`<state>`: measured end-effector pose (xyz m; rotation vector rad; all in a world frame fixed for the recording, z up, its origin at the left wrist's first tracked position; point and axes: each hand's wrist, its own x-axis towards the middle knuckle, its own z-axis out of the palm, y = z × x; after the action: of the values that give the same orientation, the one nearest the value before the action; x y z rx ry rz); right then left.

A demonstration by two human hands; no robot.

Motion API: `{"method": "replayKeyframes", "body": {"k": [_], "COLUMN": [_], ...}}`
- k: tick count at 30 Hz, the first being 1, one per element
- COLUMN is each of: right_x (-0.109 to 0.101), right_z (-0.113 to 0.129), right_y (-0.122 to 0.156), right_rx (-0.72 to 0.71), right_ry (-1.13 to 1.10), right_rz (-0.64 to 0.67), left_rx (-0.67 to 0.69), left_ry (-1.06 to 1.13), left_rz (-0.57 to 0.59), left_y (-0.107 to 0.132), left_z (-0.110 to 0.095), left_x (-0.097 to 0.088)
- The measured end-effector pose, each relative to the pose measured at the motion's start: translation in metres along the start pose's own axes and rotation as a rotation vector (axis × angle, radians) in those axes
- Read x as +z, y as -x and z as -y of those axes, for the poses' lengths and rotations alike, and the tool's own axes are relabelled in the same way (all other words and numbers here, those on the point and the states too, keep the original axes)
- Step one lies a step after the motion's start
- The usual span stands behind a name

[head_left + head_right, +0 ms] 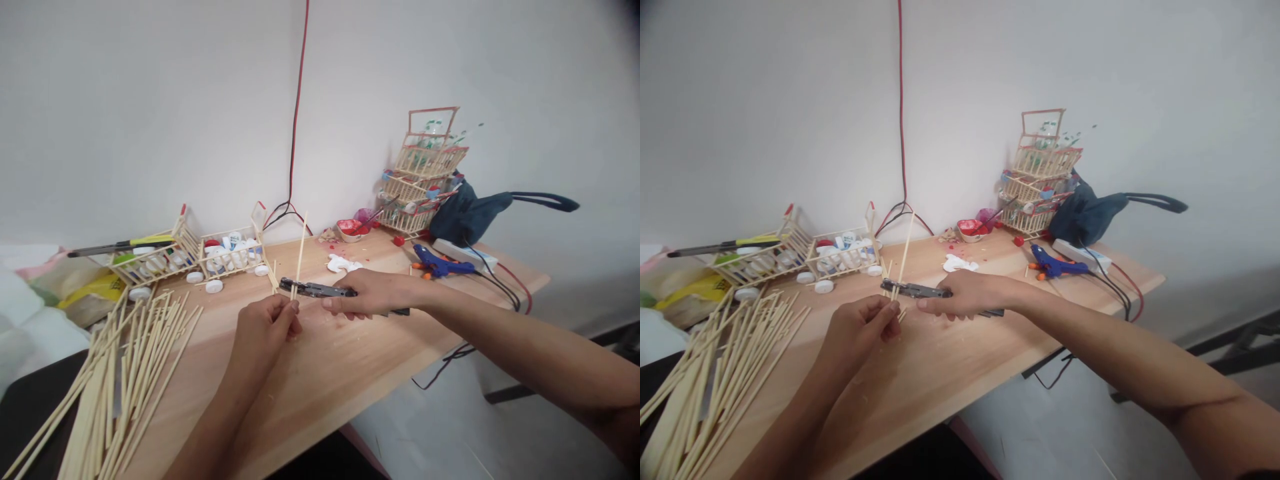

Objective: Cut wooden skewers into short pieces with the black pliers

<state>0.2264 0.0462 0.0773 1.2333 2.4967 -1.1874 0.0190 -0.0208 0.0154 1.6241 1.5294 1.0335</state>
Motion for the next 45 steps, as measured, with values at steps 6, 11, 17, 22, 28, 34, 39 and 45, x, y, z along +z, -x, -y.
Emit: {"method": "replayKeyframes", "body": {"k": [6,11,17,22,28,34,39,45], "right_x": [-0.003,-0.005,-0.006,-0.003,0.001,0.008,0.012,0.018], "right_z": [0.001,0.000,-0.003,-0.003,0.001,0.002,0.000,0.001], "right_y": [0.001,0.001,0.003,0.003,0.001,-0.001,-0.001,-0.003], "right_rx": [-0.016,0.000,-0.004,0.022,0.022,0.029,0.041,0.059], "right_ry": [-0.016,-0.024,0.017,0.061,0.184,0.281,0.292,0.294], "right_rz": [0.030,0.032,-0.005,-0.019,-0.077,-0.159,-0.208,-0.205], "left_rx": [0.020,0.072,0.118,0.143,0.130,0.091,0.088,0.069], "left_ry": [-0.001,-0.104,-0.221,-0.317,-0.458,-0.550,-0.634,-0.790], "left_rz": [-0.001,-0.059,-0.090,-0.130,-0.140,-0.116,-0.093,-0.063], "left_y": [0.001,0.002,0.004,0.005,0.005,0.005,0.005,0.005], "left_z": [-0.001,-0.001,-0.001,-0.005,-0.006,-0.004,-0.004,-0.004], "left_x": [-0.001,0.000,0.002,0.003,0.005,0.007,0.007,0.008]}}
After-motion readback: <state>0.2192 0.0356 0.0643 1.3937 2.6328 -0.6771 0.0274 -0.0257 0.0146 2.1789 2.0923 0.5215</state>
